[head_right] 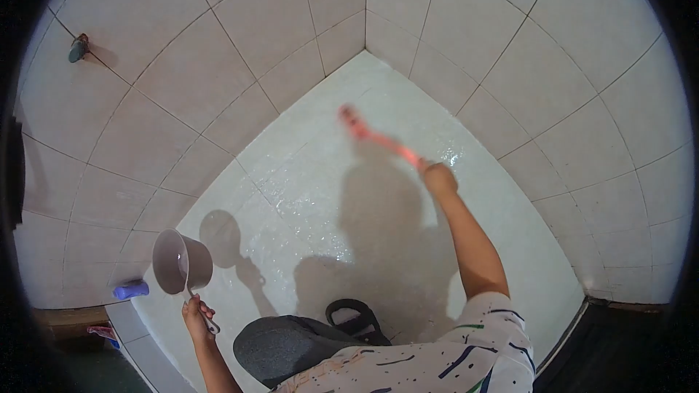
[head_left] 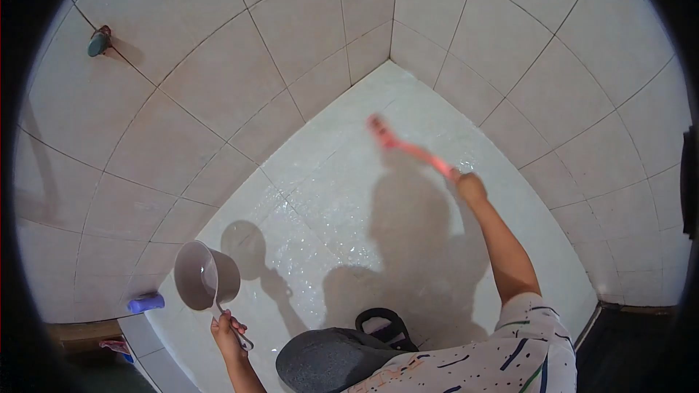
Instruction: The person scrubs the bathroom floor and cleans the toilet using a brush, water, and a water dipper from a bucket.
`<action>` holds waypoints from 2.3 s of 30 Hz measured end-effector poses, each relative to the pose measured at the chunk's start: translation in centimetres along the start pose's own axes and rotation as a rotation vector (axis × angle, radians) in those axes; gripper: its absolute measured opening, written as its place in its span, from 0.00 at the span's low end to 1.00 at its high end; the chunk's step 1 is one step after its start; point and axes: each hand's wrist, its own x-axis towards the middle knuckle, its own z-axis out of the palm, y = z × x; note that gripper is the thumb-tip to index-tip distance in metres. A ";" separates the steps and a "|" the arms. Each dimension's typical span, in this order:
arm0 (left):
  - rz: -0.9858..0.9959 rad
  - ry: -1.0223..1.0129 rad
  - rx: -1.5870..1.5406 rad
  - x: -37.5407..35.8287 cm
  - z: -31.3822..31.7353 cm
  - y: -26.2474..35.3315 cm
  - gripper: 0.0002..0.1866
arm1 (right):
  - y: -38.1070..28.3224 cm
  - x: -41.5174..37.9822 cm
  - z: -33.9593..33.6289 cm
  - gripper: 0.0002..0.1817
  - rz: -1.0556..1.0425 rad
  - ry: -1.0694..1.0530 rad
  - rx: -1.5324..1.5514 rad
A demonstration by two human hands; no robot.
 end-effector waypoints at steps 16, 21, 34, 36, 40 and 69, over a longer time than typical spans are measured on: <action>0.001 0.012 -0.042 0.3 -0.4 -1.6 0.07 | 9.9 -4.7 -2.6 0.32 0.138 0.209 -0.105; 0.005 0.004 -0.026 0.3 0.1 -2.2 0.07 | 8.2 -8.3 2.3 0.33 -0.012 0.027 0.030; 0.044 -0.058 -0.030 -1.2 -0.4 -1.8 0.05 | 7.8 -0.1 4.3 0.35 0.090 0.181 0.212; 0.035 -0.059 -0.027 -1.4 -0.5 -1.7 0.05 | 5.3 -1.4 6.4 0.35 0.081 0.034 0.321; 0.049 -0.053 -0.036 -1.4 -0.4 -1.4 0.05 | 0.1 -9.1 6.0 0.33 -0.003 -0.332 0.224; -0.018 -0.073 -0.001 -2.2 0.5 -0.3 0.06 | -8.2 -1.6 7.0 0.17 -0.213 0.150 -0.090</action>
